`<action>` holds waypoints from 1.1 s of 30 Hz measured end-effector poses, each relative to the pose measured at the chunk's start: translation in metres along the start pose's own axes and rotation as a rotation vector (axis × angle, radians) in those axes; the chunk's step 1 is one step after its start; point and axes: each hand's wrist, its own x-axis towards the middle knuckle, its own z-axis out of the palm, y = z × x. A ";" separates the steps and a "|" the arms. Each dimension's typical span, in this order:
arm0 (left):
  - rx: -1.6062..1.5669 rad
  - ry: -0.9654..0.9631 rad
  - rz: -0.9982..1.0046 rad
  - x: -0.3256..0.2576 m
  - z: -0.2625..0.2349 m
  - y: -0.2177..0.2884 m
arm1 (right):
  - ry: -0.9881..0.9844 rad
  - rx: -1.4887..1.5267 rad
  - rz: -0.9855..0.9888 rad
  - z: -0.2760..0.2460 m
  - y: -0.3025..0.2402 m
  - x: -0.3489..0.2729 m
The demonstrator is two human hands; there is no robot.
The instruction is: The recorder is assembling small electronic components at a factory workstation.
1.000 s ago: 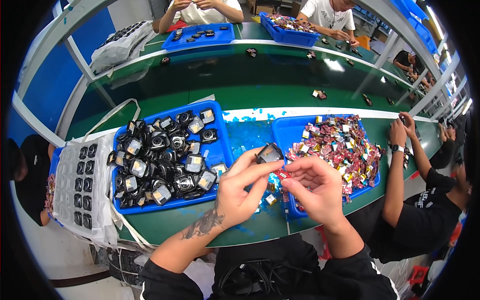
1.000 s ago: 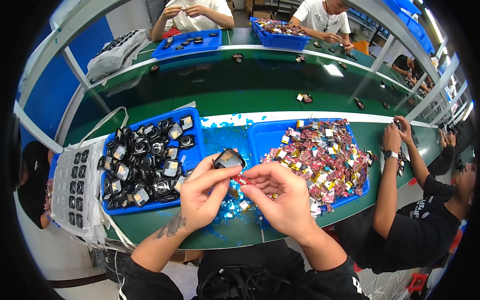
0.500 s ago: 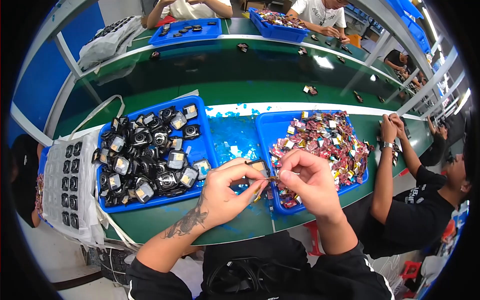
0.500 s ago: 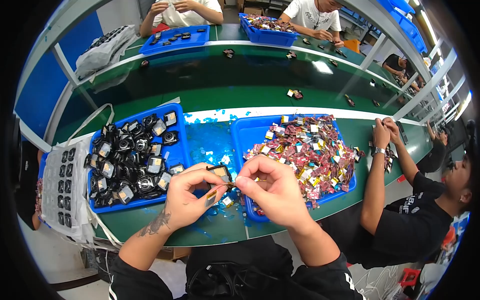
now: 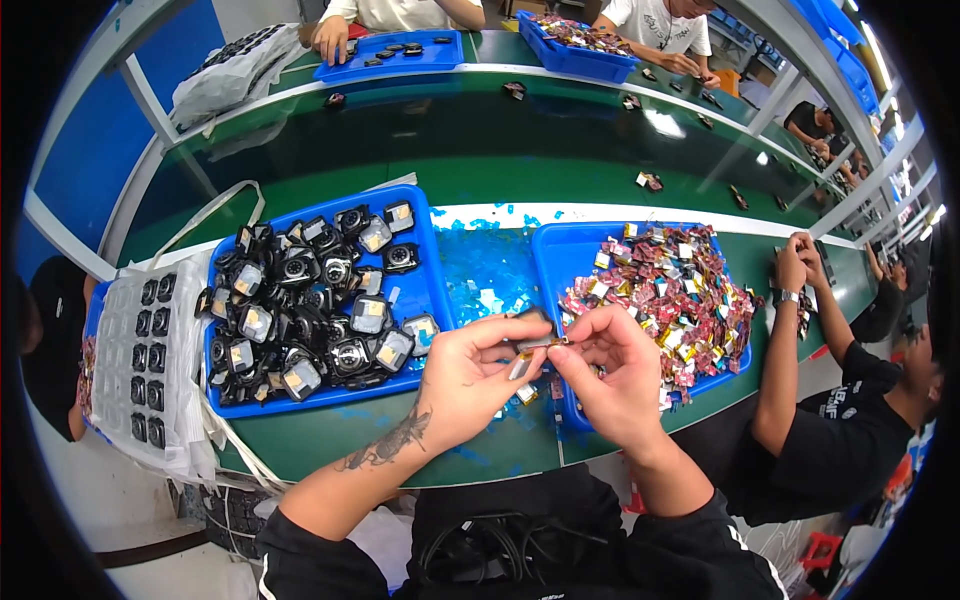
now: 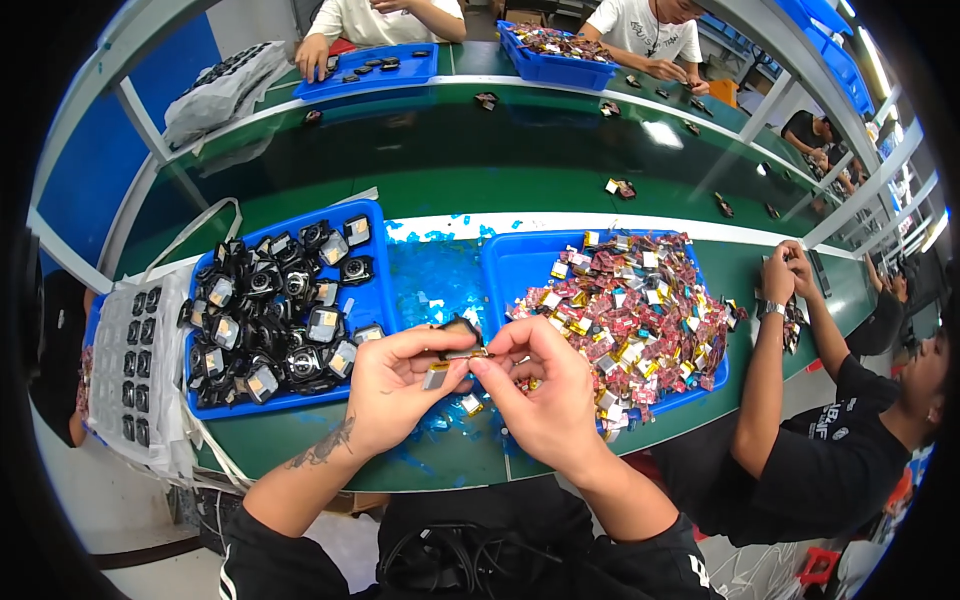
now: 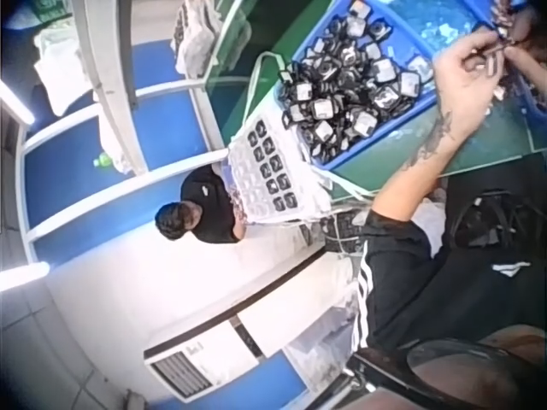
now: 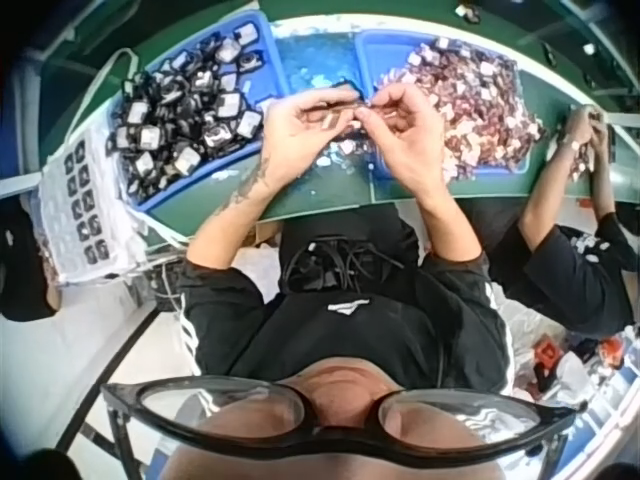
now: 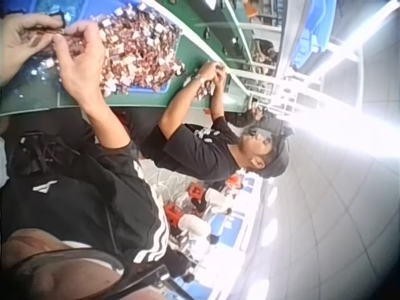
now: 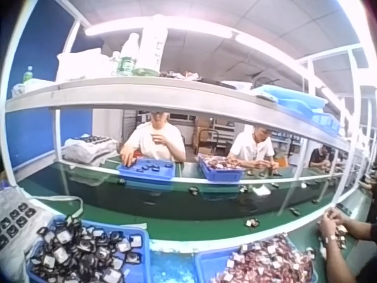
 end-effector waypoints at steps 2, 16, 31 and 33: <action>0.062 0.026 0.108 0.001 0.003 0.006 | -0.010 -0.039 -0.001 0.000 0.001 0.000; 0.055 -0.019 0.034 0.000 0.000 0.007 | 0.165 -0.245 -0.310 0.009 0.022 0.006; -0.010 0.039 0.029 0.002 -0.004 0.014 | -0.102 -0.099 -0.044 0.010 -0.005 0.030; -0.066 0.081 0.078 0.001 -0.005 0.016 | -0.160 -0.074 0.046 0.012 -0.012 0.035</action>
